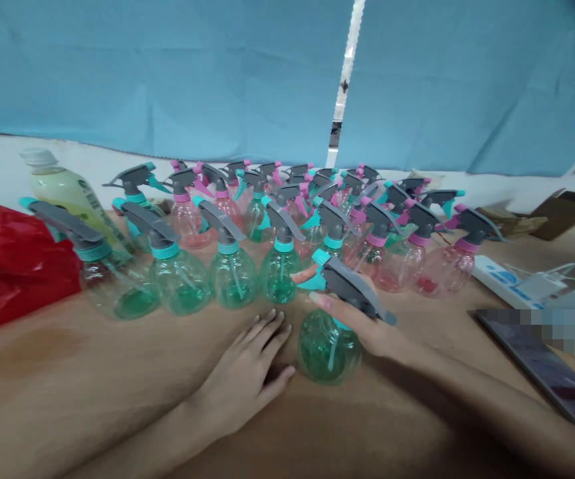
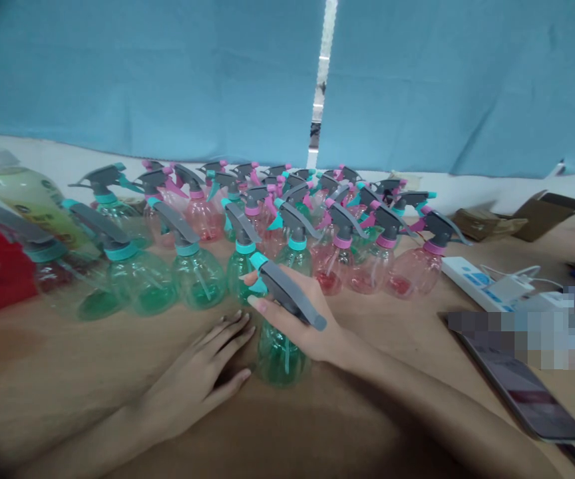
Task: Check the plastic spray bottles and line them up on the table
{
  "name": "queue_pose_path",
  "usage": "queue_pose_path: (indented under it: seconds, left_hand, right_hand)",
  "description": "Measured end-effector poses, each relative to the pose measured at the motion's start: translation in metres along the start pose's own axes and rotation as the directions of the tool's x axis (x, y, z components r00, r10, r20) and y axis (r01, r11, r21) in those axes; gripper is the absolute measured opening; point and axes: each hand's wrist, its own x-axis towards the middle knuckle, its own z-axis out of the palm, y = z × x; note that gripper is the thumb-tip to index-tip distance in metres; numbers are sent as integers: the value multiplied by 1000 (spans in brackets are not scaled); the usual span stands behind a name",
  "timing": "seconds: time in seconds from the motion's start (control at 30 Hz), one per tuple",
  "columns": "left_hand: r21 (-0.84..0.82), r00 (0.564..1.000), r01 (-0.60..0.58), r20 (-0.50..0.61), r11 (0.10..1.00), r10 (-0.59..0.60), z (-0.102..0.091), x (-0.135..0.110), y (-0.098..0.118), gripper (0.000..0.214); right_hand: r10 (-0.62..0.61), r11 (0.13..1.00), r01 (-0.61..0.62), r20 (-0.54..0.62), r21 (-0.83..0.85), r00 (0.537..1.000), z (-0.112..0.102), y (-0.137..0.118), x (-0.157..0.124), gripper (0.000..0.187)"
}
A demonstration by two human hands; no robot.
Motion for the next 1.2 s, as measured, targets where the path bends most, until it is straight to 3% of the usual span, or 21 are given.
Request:
queue_pose_path:
  seconds: [1.2]
  left_hand:
    - [-19,1000,-3,18,1000,4,-4,0,1,52]
  right_hand:
    - [58,998,-60,60,35,997,-2,9,-1,25]
